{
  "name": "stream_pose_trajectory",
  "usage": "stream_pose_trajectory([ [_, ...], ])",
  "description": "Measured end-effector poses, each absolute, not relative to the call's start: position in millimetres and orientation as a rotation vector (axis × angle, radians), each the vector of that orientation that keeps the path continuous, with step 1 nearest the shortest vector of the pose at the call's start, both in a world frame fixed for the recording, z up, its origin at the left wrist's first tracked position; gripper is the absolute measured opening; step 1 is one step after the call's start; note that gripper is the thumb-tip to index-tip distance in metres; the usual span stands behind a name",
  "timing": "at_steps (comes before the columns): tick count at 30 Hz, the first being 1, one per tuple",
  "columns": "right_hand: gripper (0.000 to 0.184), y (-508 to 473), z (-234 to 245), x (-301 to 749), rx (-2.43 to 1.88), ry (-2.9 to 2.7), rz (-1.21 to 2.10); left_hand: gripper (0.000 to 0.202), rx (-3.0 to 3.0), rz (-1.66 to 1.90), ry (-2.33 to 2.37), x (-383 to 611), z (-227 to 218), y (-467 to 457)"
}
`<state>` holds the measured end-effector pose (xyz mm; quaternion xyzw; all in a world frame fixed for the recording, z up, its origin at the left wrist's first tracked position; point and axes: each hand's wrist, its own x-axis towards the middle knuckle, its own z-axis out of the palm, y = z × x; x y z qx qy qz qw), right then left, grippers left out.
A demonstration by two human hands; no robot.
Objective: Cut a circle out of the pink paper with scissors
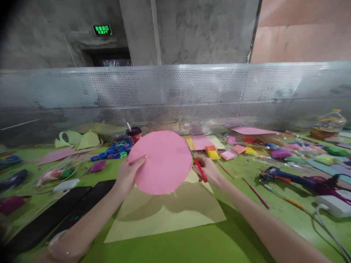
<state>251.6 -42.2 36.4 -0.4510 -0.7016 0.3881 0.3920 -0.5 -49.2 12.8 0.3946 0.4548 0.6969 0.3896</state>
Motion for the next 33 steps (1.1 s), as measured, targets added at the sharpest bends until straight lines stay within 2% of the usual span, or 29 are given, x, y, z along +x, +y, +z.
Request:
stream_pose_trajectory([
  [22,0.007,-44.3,40.6,254.0,-1.062,-1.803,0.992,0.045,0.985,1.787,1.114,2.1,14.6,-52.2],
  [33,0.006,-45.9,40.1,252.1,-1.164,-1.782,0.96,0.041,0.963,1.778,1.186,-1.5,16.2,-50.5],
])
